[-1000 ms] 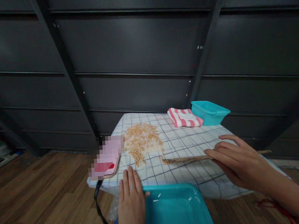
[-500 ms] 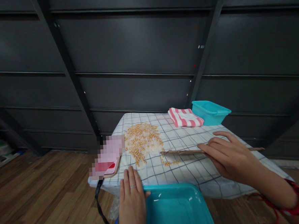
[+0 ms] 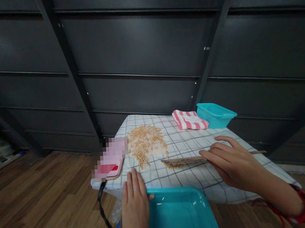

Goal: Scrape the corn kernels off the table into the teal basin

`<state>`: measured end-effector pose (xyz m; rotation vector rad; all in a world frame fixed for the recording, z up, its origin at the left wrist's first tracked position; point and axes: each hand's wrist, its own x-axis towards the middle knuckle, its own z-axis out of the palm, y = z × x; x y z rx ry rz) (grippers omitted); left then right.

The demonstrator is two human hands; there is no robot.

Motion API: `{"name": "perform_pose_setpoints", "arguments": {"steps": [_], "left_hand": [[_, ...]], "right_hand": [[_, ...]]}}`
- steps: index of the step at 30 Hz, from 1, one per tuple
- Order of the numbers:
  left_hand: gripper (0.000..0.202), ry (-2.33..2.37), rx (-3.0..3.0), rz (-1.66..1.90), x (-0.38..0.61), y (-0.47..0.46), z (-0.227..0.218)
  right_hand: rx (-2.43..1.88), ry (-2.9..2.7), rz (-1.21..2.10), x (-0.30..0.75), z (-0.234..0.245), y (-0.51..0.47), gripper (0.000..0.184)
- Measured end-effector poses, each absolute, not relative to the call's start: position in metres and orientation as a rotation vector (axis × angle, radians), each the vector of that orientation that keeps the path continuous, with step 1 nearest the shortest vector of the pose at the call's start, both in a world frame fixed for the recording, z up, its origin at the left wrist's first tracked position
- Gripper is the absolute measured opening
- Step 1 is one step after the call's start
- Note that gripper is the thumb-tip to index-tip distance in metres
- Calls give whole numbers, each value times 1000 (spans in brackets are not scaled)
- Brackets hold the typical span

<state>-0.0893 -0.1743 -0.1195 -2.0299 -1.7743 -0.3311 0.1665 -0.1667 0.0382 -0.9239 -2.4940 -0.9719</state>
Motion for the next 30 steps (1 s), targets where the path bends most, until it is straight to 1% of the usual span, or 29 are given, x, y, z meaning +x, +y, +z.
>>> {"name": "perform_pose_setpoints", "arguments": {"steps": [6,12,16,24,30], "left_hand": [[48,-1751,-2038,-329,-89,-174,-119],[52,-1712,-2003,-231,-86,-175,-110],[53,-1703,-1995,-178,-85,-175,-105],[49,-1769,-2012,-218,-85,-177,-107],[49,-1754,-1998,-174,-84,-177,-107]], "right_hand": [[-910,-2510,-864,167,39,-175,30],[-893,-2529,-763,176,39,-180,34],[-898,-2493,-833,183,40,-182,35],[-1004,-2500,-987,196,42,-191,38],[-1014,-2525,-986,191,45,-201,37]]}}
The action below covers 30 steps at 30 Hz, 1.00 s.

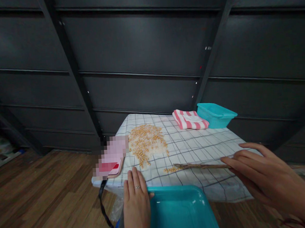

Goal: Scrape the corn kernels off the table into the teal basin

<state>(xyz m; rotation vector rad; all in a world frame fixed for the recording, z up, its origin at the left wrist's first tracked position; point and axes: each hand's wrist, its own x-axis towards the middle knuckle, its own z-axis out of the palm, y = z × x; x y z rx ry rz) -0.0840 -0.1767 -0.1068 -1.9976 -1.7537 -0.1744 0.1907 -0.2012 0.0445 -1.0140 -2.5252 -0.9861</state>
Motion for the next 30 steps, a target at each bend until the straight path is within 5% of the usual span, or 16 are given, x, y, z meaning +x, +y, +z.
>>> {"name": "perform_pose_setpoints", "arguments": {"steps": [30], "left_hand": [[55,-1792,-2011,-31,-78,-177,-99]], "right_hand": [[-976,-2475,-1044,190,34,-224,30]]}}
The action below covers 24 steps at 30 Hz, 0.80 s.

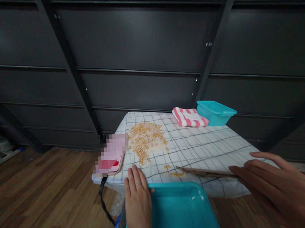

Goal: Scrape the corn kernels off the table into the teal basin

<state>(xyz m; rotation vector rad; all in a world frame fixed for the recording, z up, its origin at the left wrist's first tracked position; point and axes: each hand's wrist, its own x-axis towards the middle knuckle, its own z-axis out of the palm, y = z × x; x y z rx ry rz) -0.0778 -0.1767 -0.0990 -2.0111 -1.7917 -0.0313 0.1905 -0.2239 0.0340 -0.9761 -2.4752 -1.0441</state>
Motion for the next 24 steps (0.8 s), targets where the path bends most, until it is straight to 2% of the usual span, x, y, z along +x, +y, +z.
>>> {"name": "perform_pose_setpoints", "arguments": {"steps": [6,15,24], "left_hand": [[52,-1809,-2018,-39,-77,-177,-100],[52,-1848,-2052,-110,-76,-178,-97],[54,-1868,-2099,-153,-79,-179,-95]], "right_hand": [[-1002,-2400,-1039,163,25,-230,32],[-926,-2416,-1062,150,41,-210,30],[-879,-2509,-900,151,37,-203,30]]}}
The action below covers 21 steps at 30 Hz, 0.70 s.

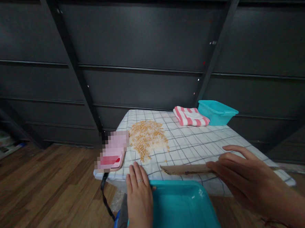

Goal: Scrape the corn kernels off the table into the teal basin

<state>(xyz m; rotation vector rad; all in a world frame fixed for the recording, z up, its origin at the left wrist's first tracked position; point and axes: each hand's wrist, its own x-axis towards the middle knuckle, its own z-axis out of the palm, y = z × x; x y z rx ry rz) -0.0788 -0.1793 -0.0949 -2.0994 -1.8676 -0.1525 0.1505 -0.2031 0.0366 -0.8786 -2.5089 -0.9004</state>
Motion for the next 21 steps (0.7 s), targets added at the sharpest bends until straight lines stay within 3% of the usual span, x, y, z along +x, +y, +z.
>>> {"name": "perform_pose_setpoints", "arguments": {"steps": [9,21], "left_hand": [[51,-1838,-2105,-243,-81,-180,-99],[53,-1865,-2147,-280,-81,-180,-102]], "right_hand": [[-846,-2488,-864,151,48,-216,28],[-956,-2513,-1076,175,48,-217,32]]}}
